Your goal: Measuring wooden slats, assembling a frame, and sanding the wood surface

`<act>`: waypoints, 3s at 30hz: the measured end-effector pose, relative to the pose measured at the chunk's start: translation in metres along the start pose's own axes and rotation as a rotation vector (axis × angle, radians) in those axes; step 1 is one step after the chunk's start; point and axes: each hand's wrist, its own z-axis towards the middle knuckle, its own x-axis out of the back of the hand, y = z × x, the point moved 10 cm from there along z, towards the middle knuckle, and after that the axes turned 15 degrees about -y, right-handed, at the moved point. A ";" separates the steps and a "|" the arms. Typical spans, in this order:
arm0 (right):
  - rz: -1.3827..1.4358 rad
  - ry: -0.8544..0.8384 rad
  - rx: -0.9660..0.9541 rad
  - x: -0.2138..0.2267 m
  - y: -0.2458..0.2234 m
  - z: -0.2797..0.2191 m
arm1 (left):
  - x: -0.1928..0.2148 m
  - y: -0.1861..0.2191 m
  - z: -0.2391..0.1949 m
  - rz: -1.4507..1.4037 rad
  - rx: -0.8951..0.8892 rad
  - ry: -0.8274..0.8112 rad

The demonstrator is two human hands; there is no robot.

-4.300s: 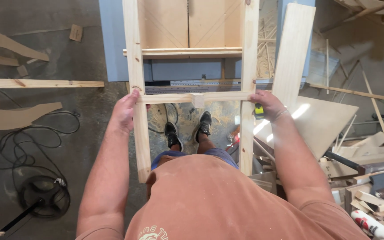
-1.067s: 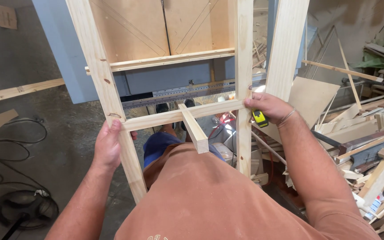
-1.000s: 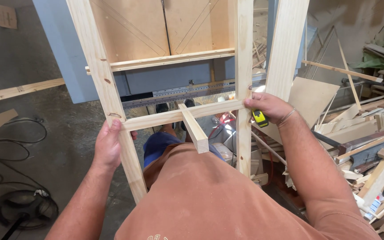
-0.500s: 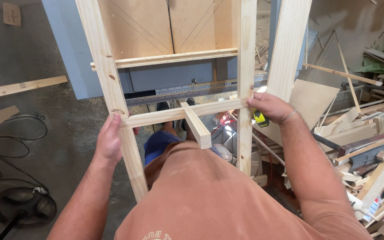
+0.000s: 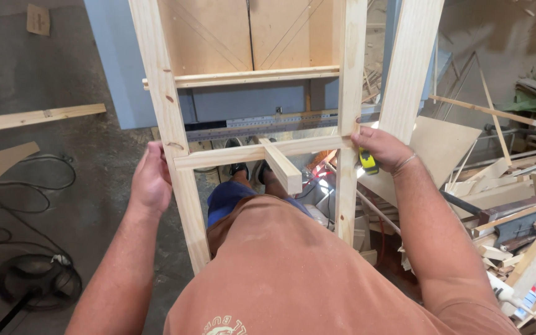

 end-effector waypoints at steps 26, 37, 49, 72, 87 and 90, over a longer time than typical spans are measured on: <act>-0.036 0.044 0.150 -0.016 -0.009 -0.004 | -0.245 0.044 -0.017 1.862 -0.891 0.025; -0.106 0.055 0.152 -0.034 -0.020 -0.015 | -0.248 0.055 -0.027 1.823 -0.870 0.007; -0.560 0.549 0.130 -0.021 -0.048 -0.069 | -0.242 0.042 -0.014 1.858 -0.783 -0.101; -0.624 0.310 0.269 -0.236 -0.061 -0.010 | -0.200 0.017 -0.010 2.042 -0.826 0.016; -0.566 0.362 0.225 -0.249 -0.068 -0.026 | -0.019 -0.033 -0.078 0.166 0.156 0.022; -0.473 0.373 0.170 -0.248 -0.058 -0.012 | -0.023 -0.033 -0.079 0.056 0.181 -0.038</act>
